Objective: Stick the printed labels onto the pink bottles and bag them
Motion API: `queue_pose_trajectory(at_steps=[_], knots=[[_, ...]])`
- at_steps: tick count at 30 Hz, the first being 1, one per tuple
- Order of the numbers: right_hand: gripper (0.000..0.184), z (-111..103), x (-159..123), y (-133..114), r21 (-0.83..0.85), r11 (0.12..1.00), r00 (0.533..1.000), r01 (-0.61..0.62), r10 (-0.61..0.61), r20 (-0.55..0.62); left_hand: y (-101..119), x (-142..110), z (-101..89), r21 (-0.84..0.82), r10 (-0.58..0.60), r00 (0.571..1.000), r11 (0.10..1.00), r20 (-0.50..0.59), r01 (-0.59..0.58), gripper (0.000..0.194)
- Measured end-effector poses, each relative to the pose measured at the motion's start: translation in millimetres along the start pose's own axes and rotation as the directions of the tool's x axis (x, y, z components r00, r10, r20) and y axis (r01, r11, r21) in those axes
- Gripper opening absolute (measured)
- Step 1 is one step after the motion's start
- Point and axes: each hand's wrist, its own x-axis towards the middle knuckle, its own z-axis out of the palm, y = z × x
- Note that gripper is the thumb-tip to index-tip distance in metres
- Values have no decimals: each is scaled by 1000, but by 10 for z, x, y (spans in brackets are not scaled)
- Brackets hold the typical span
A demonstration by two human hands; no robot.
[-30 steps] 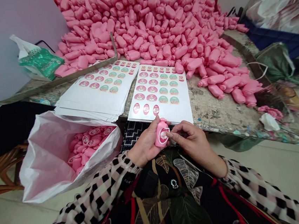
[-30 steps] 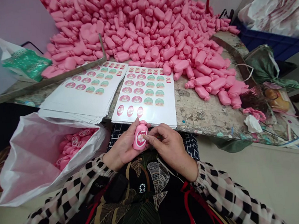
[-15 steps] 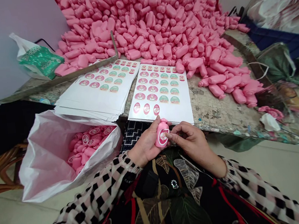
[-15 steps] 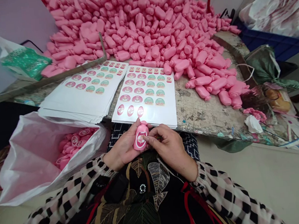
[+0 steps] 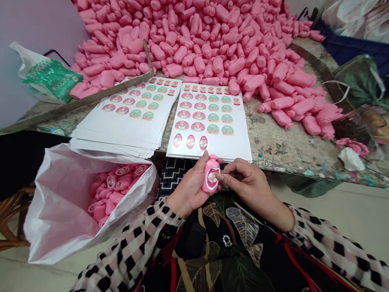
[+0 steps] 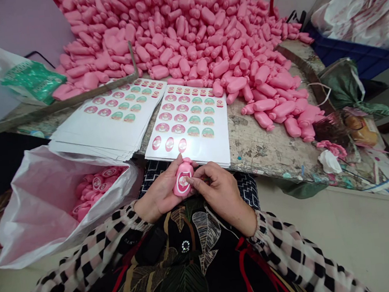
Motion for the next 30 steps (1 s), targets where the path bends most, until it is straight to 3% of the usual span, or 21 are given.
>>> queue_pose_trajectory(at_steps=[23,30], knots=[[17,7,1,2,-57,998,1000,9,-10,-24,-25,26,-51,-18,-25,996,999,85,26,26],[19,37,-14,55,83,988,991,-131,128,42,-42,10,-57,119,20,997,992,70,-28,33]])
